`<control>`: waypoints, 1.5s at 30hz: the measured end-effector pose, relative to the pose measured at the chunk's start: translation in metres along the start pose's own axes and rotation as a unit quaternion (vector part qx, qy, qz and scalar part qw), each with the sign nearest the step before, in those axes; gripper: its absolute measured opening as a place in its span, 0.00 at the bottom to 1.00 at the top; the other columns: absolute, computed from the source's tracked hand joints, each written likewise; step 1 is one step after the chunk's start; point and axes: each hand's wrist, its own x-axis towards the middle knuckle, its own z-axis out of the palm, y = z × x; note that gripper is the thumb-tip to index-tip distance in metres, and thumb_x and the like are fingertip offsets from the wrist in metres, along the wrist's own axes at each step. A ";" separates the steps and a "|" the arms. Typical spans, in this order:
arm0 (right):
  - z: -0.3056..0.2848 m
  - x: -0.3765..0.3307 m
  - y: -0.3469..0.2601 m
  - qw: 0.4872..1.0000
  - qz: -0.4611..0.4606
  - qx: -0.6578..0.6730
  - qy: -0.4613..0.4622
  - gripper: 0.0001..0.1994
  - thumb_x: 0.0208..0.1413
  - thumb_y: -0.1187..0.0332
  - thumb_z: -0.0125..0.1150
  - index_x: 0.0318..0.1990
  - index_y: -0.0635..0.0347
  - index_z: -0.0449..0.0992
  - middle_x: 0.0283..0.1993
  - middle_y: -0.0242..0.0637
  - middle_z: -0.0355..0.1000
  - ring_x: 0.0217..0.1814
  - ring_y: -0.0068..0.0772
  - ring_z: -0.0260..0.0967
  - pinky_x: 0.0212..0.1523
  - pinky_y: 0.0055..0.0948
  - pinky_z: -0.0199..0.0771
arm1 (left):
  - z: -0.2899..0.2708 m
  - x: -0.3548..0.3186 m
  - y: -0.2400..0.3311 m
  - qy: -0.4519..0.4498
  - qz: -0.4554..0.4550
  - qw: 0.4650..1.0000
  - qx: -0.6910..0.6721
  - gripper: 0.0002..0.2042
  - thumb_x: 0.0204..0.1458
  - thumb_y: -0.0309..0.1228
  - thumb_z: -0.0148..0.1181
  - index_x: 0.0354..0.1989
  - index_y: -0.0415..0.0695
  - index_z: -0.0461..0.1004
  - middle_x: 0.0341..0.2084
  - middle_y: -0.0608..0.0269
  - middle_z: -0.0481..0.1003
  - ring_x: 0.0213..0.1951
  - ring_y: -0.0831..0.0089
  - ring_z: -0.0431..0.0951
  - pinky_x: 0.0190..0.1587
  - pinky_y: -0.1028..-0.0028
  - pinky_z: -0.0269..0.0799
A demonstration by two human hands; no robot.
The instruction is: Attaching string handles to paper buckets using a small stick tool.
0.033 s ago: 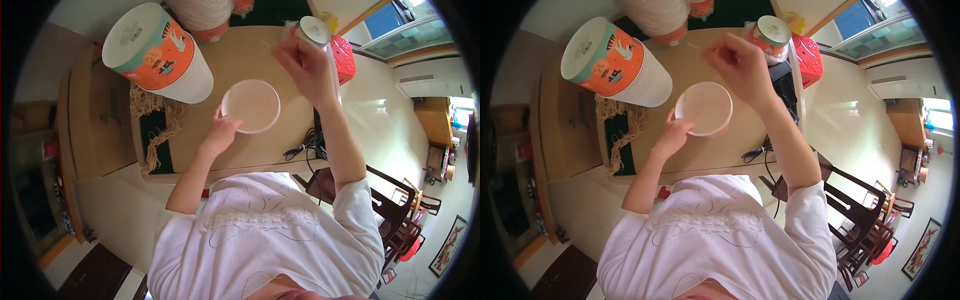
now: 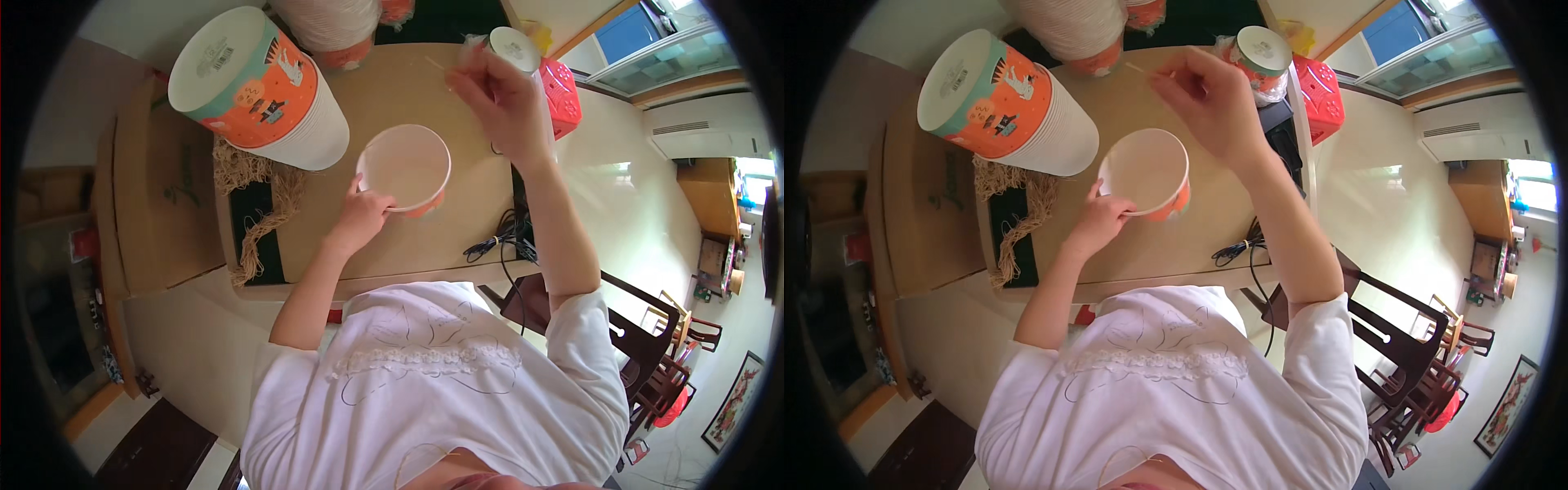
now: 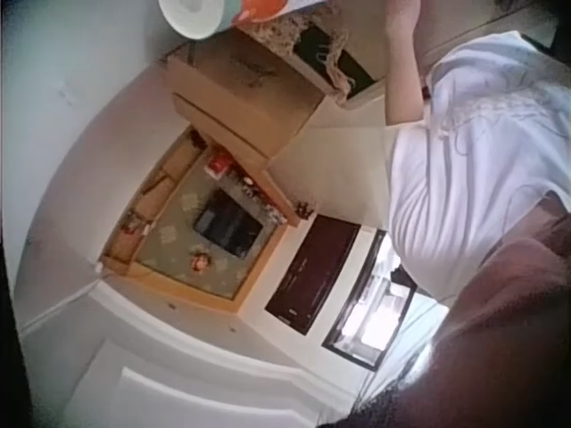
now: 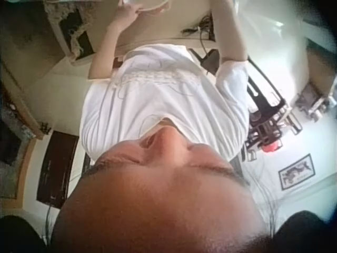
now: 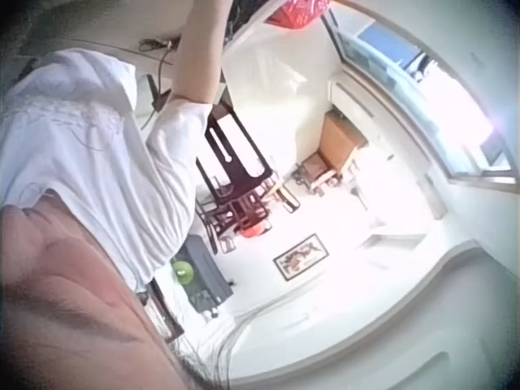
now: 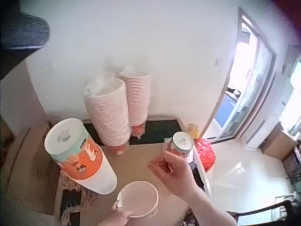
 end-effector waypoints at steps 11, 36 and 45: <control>0.002 0.008 -0.007 0.998 0.001 0.017 -0.054 0.06 0.53 0.71 0.61 0.34 0.63 0.73 0.20 0.24 0.61 0.23 0.13 0.53 0.24 0.18 0.57 | -0.039 0.008 -0.004 -0.048 -0.015 0.961 -0.273 0.06 0.47 0.30 0.62 0.32 0.44 0.78 0.24 0.61 0.79 0.32 0.69 0.78 0.67 0.57 0.46; -0.007 -0.008 -0.041 0.987 -0.009 0.087 -0.134 0.03 0.53 0.74 0.60 0.33 0.63 0.75 0.25 0.24 0.65 0.25 0.13 0.56 0.27 0.17 0.57 | -0.039 -0.022 -0.015 -0.052 -0.070 0.900 -0.427 0.06 0.42 0.20 0.66 0.31 0.39 0.80 0.29 0.68 0.79 0.42 0.83 0.73 0.60 0.72 0.57; -0.005 -0.010 -0.035 0.989 -0.010 0.072 -0.132 0.02 0.52 0.75 0.60 0.33 0.63 0.76 0.25 0.25 0.65 0.24 0.14 0.54 0.27 0.16 0.57 | -0.051 -0.014 0.007 -0.050 -0.086 0.829 -0.550 0.05 0.43 0.22 0.66 0.30 0.39 0.79 0.26 0.66 0.80 0.36 0.84 0.74 0.67 0.67 0.45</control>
